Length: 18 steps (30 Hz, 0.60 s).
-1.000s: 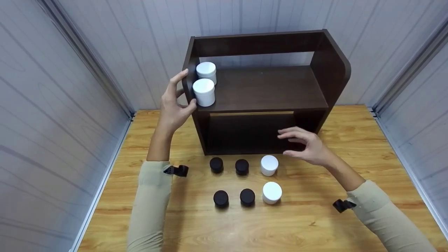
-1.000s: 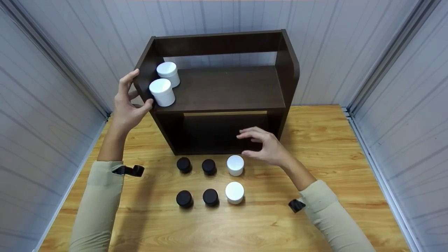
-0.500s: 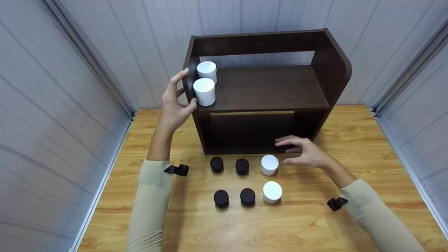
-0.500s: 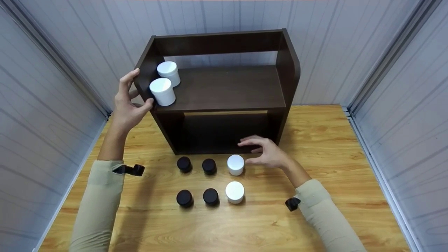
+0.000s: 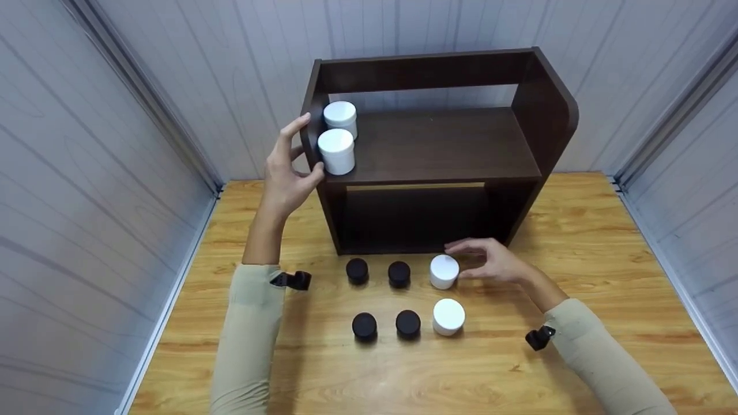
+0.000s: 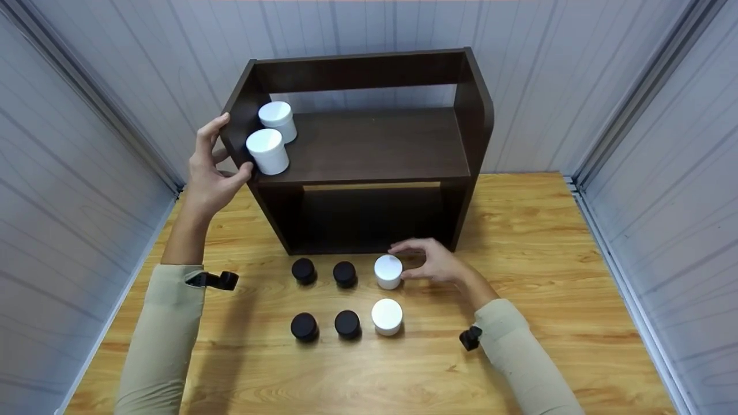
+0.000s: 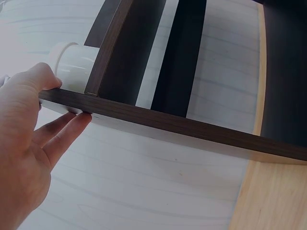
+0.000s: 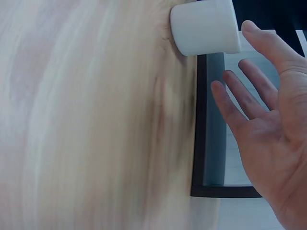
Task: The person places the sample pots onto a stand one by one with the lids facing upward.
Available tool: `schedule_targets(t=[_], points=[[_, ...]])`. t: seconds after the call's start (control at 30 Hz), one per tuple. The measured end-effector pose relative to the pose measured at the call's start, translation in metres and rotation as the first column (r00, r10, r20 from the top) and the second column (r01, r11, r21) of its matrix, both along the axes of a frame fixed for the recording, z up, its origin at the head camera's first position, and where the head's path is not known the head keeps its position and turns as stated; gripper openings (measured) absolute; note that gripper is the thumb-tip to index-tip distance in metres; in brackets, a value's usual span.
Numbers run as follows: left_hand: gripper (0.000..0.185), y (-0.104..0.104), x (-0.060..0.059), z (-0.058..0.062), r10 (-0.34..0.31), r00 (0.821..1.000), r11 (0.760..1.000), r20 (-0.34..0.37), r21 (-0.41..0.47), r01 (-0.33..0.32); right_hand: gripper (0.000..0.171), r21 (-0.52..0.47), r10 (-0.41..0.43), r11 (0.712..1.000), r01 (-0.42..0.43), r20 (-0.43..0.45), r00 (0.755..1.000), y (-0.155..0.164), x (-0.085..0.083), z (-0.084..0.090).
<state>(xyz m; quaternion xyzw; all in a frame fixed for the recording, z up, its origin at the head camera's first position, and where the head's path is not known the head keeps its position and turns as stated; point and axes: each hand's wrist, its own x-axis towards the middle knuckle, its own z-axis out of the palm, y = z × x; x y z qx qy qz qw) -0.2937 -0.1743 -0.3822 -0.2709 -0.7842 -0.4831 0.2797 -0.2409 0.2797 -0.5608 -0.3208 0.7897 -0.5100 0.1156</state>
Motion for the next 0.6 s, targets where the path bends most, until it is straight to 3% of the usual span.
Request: schedule_targets(t=[0.3,0.43,0.6], points=[[0.073,0.001,0.0,0.001,0.0,1.0,1.0,0.015,0.008,0.0,0.041,0.001,0.01,1.0,-0.01,0.073,0.997,-0.008,0.0,-0.01],[0.072,0.001,-0.001,0.001,-0.002,1.0,1.0,0.016,0.004,0.002,0.041,0.056,-0.017,0.998,0.014,0.064,0.998,-0.01,0.001,-0.012],[0.072,0.0,-0.001,0.0,-0.008,1.0,1.0,0.009,0.011,0.008,0.04,0.04,-0.002,0.999,-0.001,0.059,0.998,-0.012,0.001,-0.012]])
